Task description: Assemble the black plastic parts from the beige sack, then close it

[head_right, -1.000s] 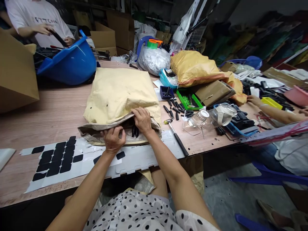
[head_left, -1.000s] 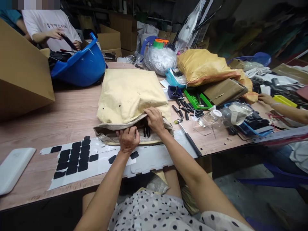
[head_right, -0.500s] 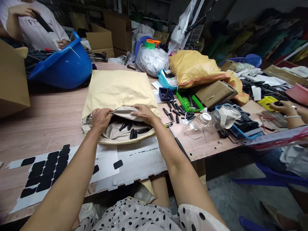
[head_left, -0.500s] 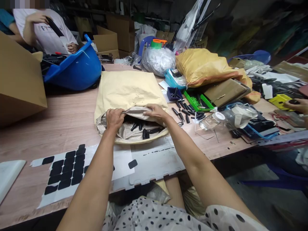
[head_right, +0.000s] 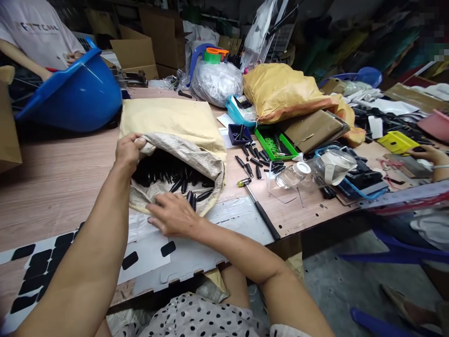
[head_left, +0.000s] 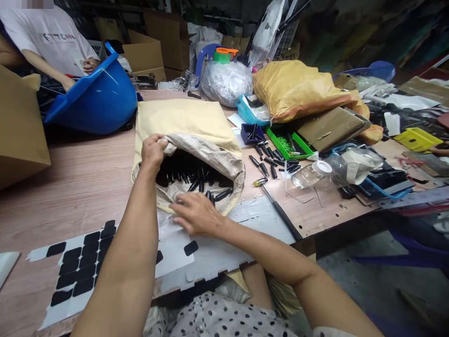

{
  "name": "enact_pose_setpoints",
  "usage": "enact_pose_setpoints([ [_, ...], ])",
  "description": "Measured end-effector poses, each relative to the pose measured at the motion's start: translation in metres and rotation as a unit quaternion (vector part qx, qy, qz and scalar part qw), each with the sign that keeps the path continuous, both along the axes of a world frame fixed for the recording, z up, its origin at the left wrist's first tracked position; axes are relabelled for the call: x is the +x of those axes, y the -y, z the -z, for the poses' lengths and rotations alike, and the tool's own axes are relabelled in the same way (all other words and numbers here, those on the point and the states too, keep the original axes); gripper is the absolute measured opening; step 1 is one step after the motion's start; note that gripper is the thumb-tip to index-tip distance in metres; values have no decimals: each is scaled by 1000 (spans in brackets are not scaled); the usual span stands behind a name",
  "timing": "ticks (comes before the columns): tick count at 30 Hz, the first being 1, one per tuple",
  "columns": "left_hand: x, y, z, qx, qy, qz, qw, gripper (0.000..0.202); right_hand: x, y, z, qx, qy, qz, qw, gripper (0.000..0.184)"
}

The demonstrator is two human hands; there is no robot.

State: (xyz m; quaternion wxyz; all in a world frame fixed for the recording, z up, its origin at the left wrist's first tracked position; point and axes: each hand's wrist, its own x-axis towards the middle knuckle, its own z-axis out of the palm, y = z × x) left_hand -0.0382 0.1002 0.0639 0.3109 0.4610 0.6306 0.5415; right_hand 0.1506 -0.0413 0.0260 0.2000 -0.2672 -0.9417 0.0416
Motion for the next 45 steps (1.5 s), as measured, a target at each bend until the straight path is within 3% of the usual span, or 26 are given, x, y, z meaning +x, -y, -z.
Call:
enact_pose_setpoints([
  [2,1,-5,-21,14,43,-5,999,25,-9,15,18,-16,27,15,999,37],
  [5,-1,-3,-48,35,49,-12,998,20,-20,6,35,-20,46,44,998,39],
  [8,-4,6,-65,56,32,-46,997,21,-30,-21,37,-29,54,75,995,37],
  [11,-4,12,-70,82,15,-68,994,23,-36,-40,32,-40,52,90,994,34],
  [15,5,24,-53,76,-28,-142,987,25,-38,-42,28,-51,50,86,994,32],
  [18,13,47,-25,19,-137,-217,966,28,-35,-32,24,-54,44,63,996,33],
  [21,21,77,4,-5,-207,-259,944,45,-26,-17,16,-42,23,24,999,32],
  [25,40,119,25,-14,-240,-242,940,71,1,10,6,-27,-20,19,999,29],
  [28,57,147,35,-44,-289,-205,934,61,32,30,6,-6,-45,67,997,35],
  [31,70,165,47,-72,-359,-111,924,48,64,42,14,14,-64,145,987,38],
  [36,75,163,65,-158,-426,-17,891,66,89,32,35,-2,-85,259,962,46],
  [40,70,144,65,-225,-439,20,870,76,78,8,45,-38,-31,319,947,61],
  [45,66,126,59,-241,-453,39,857,73,58,-17,42,-58,38,359,931,68],
])
